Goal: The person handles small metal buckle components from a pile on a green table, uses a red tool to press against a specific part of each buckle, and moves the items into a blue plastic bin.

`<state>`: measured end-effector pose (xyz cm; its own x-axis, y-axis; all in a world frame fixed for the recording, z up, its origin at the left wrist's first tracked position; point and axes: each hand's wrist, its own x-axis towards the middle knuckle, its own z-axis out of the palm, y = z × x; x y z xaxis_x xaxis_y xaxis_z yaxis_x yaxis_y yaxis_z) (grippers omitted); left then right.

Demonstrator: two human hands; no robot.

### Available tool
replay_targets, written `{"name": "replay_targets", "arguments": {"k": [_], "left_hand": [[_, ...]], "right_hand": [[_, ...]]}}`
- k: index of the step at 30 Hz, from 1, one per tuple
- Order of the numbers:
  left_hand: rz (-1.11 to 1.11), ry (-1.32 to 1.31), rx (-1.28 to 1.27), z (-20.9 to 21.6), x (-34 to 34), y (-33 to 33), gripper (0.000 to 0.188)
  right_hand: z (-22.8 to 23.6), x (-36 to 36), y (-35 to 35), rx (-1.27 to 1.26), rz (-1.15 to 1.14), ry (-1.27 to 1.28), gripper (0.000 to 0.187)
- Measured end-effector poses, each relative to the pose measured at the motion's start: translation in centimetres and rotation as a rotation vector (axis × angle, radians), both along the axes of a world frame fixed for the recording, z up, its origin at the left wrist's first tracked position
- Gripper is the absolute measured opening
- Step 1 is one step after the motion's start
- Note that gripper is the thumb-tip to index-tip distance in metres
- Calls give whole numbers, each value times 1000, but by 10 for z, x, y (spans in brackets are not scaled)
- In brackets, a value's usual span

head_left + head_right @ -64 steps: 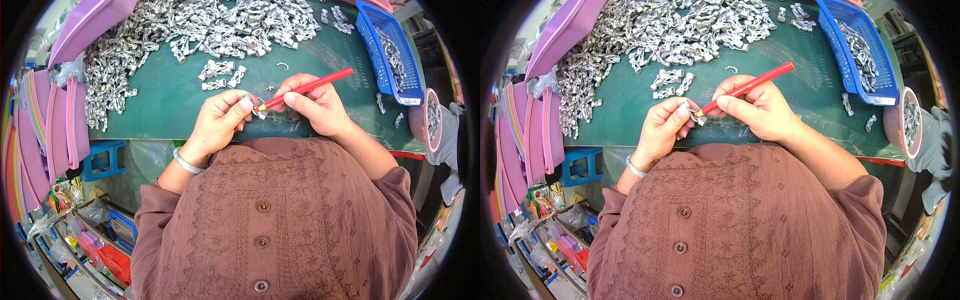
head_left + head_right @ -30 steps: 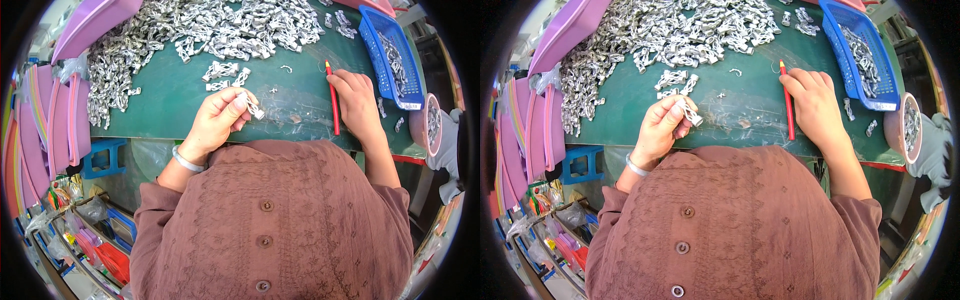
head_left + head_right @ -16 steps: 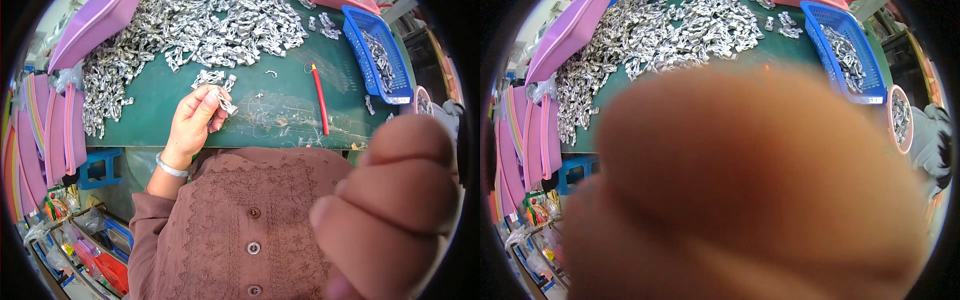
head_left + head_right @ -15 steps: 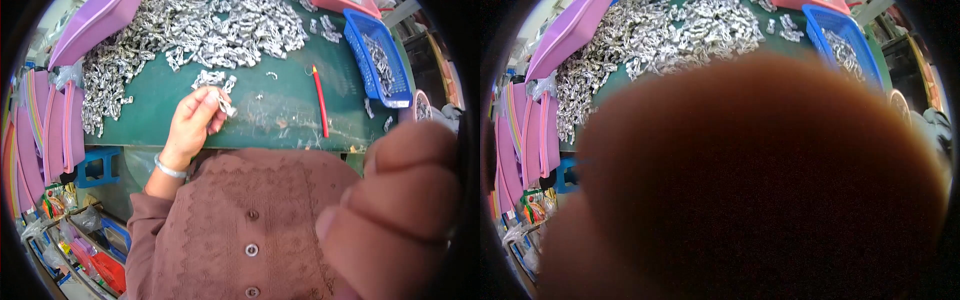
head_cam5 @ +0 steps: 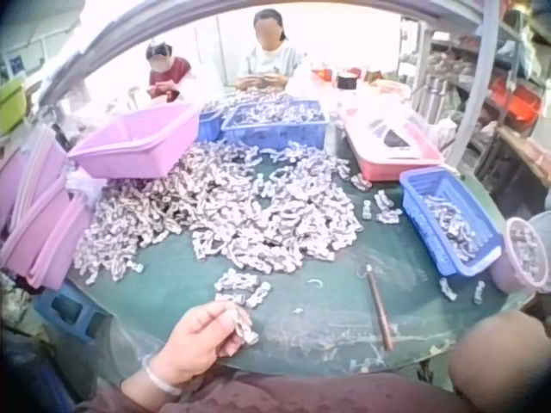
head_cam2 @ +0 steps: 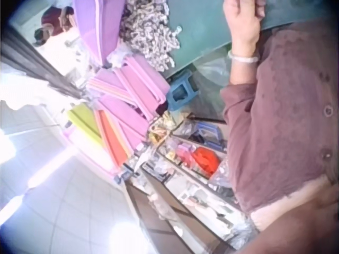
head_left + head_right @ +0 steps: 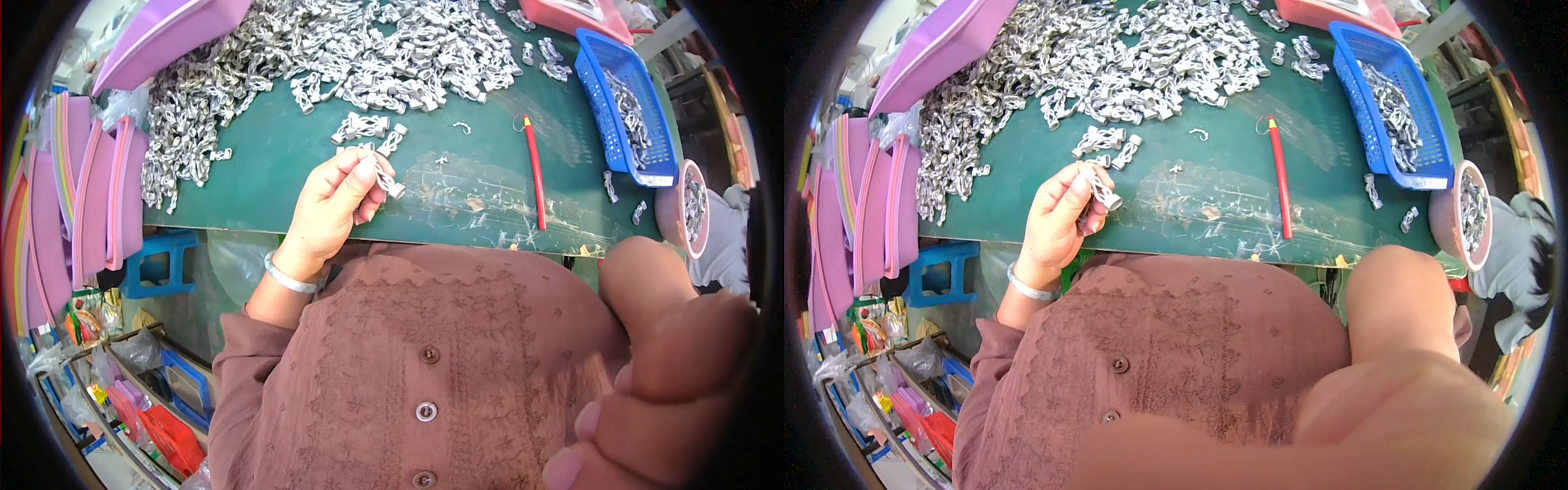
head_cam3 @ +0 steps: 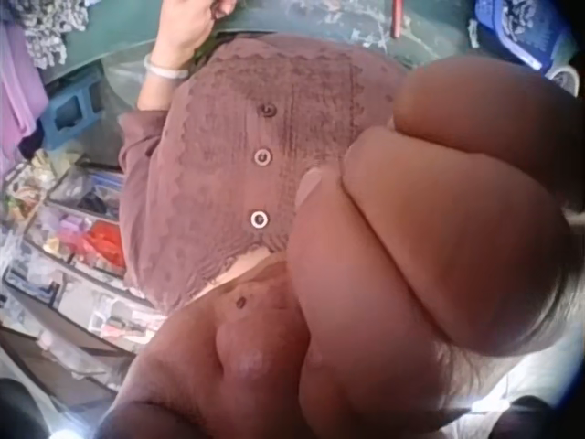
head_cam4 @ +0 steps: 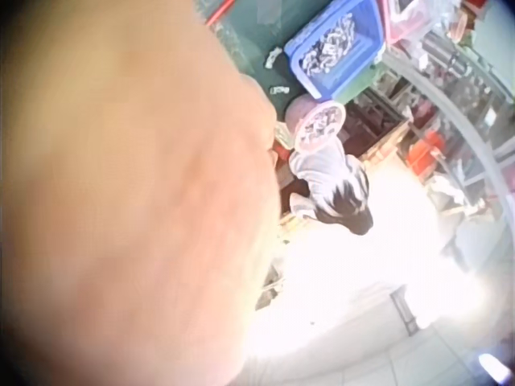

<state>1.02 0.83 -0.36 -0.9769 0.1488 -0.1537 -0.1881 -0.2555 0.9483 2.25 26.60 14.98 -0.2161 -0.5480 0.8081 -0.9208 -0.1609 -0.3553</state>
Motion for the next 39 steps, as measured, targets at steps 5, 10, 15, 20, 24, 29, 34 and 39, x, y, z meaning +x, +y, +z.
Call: {"name": "replay_targets", "arguments": {"k": [5, 10, 15, 20, 24, 29, 34, 39], "left_hand": [[3, -3, -5, -1, 2, 0, 22], [10, 8, -21, 0, 6, 1, 23], [2, 49, 2, 4, -3, 1, 25], [-16, 108, -4, 14, -3, 0, 27], [-49, 132, -8, 14, -7, 2, 27], [-96, 169, -37, 18, -8, 2, 24], [-111, 186, -74, 20, -9, 5, 22], [-121, 189, -97, 18, -11, 8, 22]], "right_hand": [[1, 7, 1, 1, -14, -9, 5], [0, 9, -4, 44, 9, -33, 6], [-30, -4, -33, 234, -309, -267, 6], [-83, -51, -41, 553, -121, -273, 17], [-107, -56, -53, 505, -88, -451, 20], [-120, -54, -61, 377, -95, -651, 21], [-122, -55, -62, 343, -112, -712, 18], [-127, -55, -60, 328, -122, -719, 16]]}}
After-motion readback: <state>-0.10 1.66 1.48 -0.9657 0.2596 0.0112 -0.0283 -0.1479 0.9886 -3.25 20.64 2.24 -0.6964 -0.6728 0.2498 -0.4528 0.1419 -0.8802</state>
